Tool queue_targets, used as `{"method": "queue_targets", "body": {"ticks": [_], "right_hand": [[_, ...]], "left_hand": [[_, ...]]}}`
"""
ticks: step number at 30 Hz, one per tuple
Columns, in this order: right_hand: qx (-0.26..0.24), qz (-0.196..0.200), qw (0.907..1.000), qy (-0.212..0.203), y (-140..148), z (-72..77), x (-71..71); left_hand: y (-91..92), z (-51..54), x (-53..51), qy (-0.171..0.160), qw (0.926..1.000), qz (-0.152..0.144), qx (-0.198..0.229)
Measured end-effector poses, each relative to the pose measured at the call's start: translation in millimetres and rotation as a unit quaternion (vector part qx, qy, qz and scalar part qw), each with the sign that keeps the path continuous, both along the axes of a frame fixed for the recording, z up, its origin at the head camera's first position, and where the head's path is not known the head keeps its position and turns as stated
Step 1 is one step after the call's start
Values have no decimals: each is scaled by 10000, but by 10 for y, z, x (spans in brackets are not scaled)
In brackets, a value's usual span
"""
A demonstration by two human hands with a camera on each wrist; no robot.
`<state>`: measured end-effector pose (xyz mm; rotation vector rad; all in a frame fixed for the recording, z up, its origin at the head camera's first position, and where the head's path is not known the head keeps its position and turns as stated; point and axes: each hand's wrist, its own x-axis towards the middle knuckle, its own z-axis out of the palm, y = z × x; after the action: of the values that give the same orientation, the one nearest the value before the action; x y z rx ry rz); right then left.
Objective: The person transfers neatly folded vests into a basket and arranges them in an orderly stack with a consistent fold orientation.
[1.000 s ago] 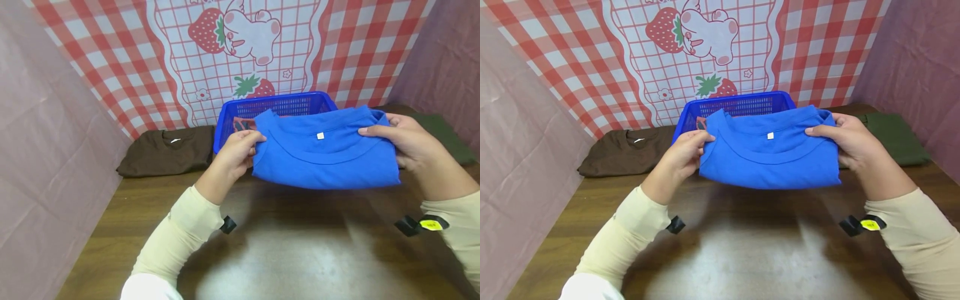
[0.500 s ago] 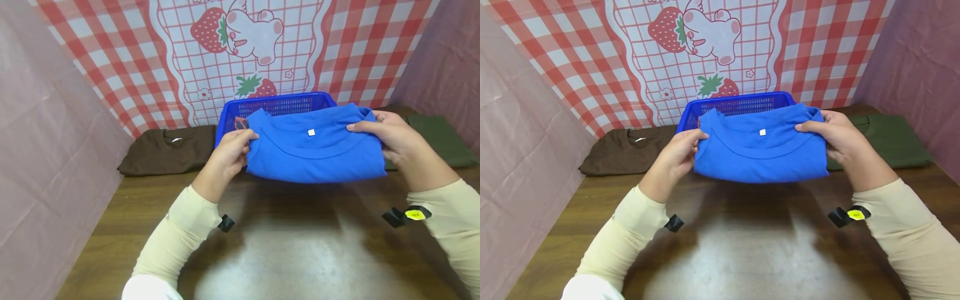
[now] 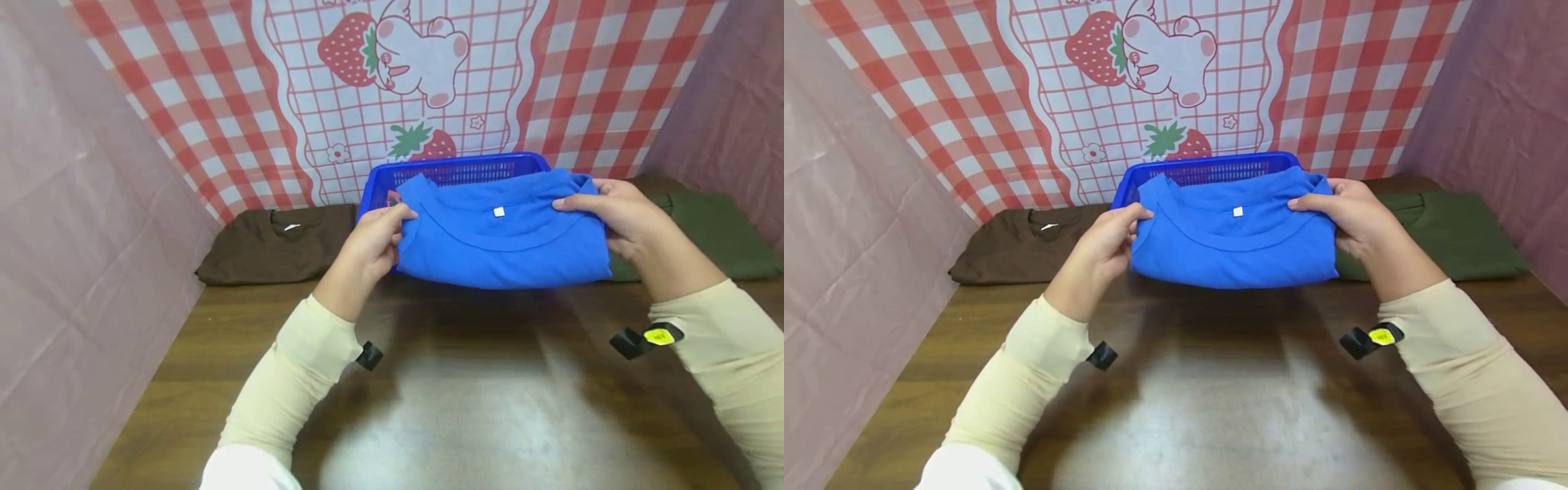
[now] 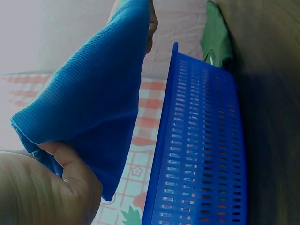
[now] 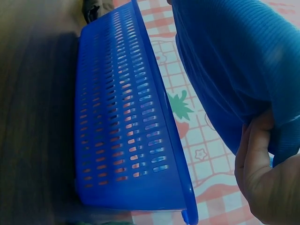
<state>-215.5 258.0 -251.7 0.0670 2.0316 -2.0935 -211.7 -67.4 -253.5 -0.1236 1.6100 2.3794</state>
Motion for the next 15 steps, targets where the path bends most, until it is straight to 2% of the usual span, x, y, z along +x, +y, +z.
{"method": "queue_targets", "body": {"ticks": [7, 15], "right_hand": [[452, -15, 9990, -8, -61, 93, -125], [586, 42, 9982, -104, -88, 181, -266]], "left_hand": [[-2, 38, -120, -119, 9996, 247, -70], [5, 92, -248, -132, 9992, 362, -54]]}}
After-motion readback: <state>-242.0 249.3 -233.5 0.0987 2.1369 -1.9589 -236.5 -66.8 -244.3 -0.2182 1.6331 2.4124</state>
